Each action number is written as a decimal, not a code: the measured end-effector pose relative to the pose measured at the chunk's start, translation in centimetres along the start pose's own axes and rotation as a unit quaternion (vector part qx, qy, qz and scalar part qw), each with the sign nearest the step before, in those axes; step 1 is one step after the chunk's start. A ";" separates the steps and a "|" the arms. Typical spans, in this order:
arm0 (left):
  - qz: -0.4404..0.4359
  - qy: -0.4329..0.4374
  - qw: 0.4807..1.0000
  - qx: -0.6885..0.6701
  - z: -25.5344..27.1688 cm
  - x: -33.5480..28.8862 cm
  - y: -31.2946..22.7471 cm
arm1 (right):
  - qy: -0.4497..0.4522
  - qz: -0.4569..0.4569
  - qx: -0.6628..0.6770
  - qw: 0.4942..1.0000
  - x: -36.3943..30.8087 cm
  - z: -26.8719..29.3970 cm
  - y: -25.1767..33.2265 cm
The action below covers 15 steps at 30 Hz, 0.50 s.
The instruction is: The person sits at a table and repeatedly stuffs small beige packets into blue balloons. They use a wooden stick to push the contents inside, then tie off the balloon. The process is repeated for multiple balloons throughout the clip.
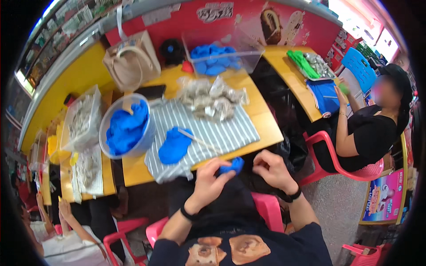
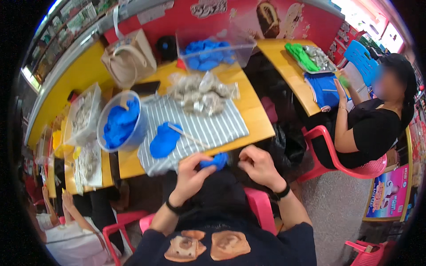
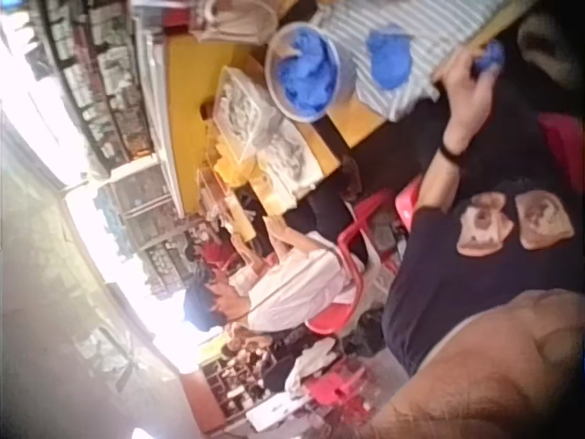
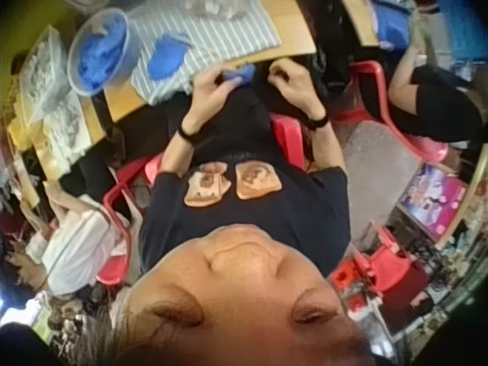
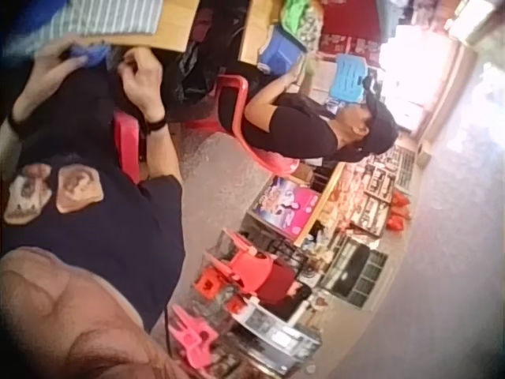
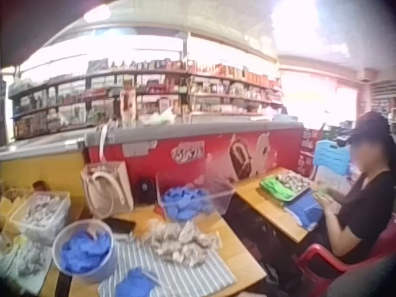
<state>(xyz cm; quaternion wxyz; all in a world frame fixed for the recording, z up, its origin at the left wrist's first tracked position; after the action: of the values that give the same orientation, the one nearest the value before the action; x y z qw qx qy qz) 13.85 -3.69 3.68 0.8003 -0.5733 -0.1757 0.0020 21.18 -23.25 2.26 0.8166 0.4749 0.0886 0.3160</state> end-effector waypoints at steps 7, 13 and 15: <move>0.029 0.120 0.992 -0.034 -0.3 0.7 0.6 | 0.130 -0.024 0.266 0.955 0.4 -1.7 0.7; 0.033 0.155 0.983 -0.091 -0.1 0.5 -0.2 | 0.150 -0.095 0.353 0.918 -0.1 -3.7 2.3; 0.135 0.202 0.952 -0.186 -0.6 0.1 1.7 | 0.137 -0.119 0.331 0.926 0.3 -3.3 1.7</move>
<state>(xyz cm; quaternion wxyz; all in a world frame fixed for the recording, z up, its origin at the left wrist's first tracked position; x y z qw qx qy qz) 14.45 -3.58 1.95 0.6904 -0.7189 0.0712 -0.0389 19.23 -20.04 1.95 0.6245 0.6563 0.3545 0.2315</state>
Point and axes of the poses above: each hand's wrist, its own x-axis towards the middle knuckle, its own z-axis out of the back of the hand, y = z × x, the point moved 6 cm from there along x, towards the middle knuckle, and after that the axes turned 3 degrees about x, right-handed, at the moved point
